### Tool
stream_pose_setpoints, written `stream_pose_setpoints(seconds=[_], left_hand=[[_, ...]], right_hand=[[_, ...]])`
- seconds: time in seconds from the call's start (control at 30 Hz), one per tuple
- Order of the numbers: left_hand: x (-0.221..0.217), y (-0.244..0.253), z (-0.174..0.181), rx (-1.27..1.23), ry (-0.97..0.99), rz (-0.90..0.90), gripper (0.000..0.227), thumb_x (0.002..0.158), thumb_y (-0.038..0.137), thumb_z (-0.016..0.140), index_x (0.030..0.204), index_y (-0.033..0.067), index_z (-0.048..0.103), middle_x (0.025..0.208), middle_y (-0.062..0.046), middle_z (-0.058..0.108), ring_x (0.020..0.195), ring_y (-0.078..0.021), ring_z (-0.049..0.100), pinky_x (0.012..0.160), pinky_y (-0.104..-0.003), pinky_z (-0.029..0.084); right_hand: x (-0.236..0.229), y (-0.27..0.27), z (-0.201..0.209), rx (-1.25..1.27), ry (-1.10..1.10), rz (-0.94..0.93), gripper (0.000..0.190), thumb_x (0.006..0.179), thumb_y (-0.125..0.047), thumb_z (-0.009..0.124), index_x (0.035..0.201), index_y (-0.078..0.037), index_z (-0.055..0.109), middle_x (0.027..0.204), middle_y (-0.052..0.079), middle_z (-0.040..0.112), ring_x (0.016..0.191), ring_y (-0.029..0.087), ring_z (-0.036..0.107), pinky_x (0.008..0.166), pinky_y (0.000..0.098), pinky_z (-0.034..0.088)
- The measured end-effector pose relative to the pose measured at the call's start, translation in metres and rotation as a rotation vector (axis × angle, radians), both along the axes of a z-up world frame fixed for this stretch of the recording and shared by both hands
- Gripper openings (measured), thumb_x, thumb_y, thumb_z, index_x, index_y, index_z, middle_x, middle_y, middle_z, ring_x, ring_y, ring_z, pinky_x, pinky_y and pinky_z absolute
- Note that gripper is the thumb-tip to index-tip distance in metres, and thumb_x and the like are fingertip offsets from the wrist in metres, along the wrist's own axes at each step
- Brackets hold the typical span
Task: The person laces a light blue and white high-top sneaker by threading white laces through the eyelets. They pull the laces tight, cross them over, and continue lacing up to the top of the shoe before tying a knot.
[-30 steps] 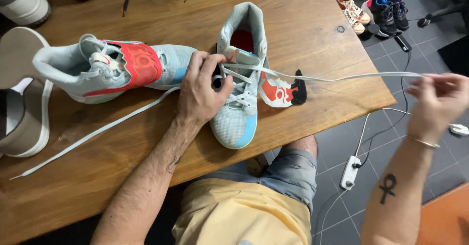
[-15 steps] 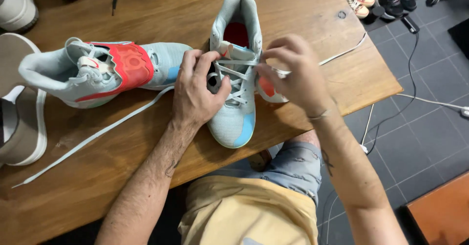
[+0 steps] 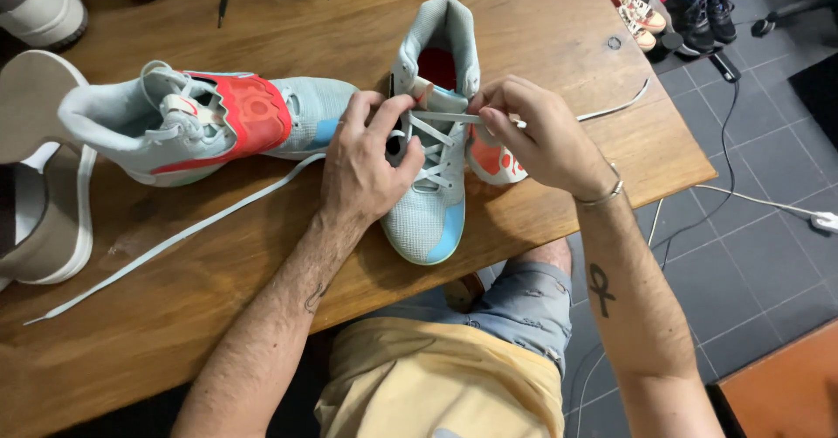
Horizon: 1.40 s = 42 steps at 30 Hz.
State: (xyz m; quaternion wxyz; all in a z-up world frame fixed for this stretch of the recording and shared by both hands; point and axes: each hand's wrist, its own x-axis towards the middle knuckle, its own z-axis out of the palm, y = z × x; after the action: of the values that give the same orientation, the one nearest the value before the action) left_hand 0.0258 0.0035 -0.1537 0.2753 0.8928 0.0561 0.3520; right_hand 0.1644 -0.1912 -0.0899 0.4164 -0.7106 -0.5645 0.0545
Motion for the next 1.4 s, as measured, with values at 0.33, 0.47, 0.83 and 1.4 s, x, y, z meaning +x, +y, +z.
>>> stream_pose_setpoints(seconds=[0.33,0.47,0.83,1.4], left_hand=[[-0.004,0.015,-0.004,-0.089,-0.01,-0.068,0.026,0.101,0.034,0.066,0.105,0.01,0.057,0.096,-0.009,0.05,0.086,-0.0374,0.066,0.077,-0.049,0.056],[-0.001,0.014,-0.011,-0.119,0.041,-0.123,0.029,0.105,0.032,0.061,0.087,0.0099,0.056,0.087,-0.008,0.051,0.083,-0.0366,0.066,0.075,-0.046,0.055],[0.005,0.042,-0.027,-0.458,0.229,-0.223,0.031,0.107,0.028,0.058,0.084,0.0078,0.064,0.089,-0.009,0.062,0.086,-0.0261,0.065,0.081,-0.041,0.052],[-0.019,0.05,0.02,-0.499,0.319,-0.092,0.053,0.109,0.034,0.056,0.059,0.0177,0.047,0.049,0.005,0.041,0.057,-0.0081,0.04,0.056,-0.025,0.037]], right_hand=[[0.001,-0.001,0.001,-0.034,0.089,-0.026,0.026,0.109,-0.011,0.058,0.084,-0.003,0.05,0.107,0.017,0.072,0.09,0.031,0.071,0.08,0.036,0.056],[0.005,-0.002,-0.004,-0.032,0.093,-0.032,0.027,0.11,-0.013,0.059,0.086,-0.002,0.052,0.107,0.018,0.072,0.094,0.03,0.072,0.084,0.0371,0.058],[0.002,-0.005,0.003,-0.038,0.084,-0.043,0.026,0.11,-0.01,0.056,0.087,0.001,0.05,0.106,0.024,0.071,0.097,0.034,0.072,0.087,0.0442,0.059],[0.01,-0.007,-0.016,0.052,-0.06,-0.134,0.019,0.104,-0.007,0.07,0.089,-0.003,0.058,0.101,0.016,0.073,0.097,0.035,0.074,0.088,0.0424,0.06]])
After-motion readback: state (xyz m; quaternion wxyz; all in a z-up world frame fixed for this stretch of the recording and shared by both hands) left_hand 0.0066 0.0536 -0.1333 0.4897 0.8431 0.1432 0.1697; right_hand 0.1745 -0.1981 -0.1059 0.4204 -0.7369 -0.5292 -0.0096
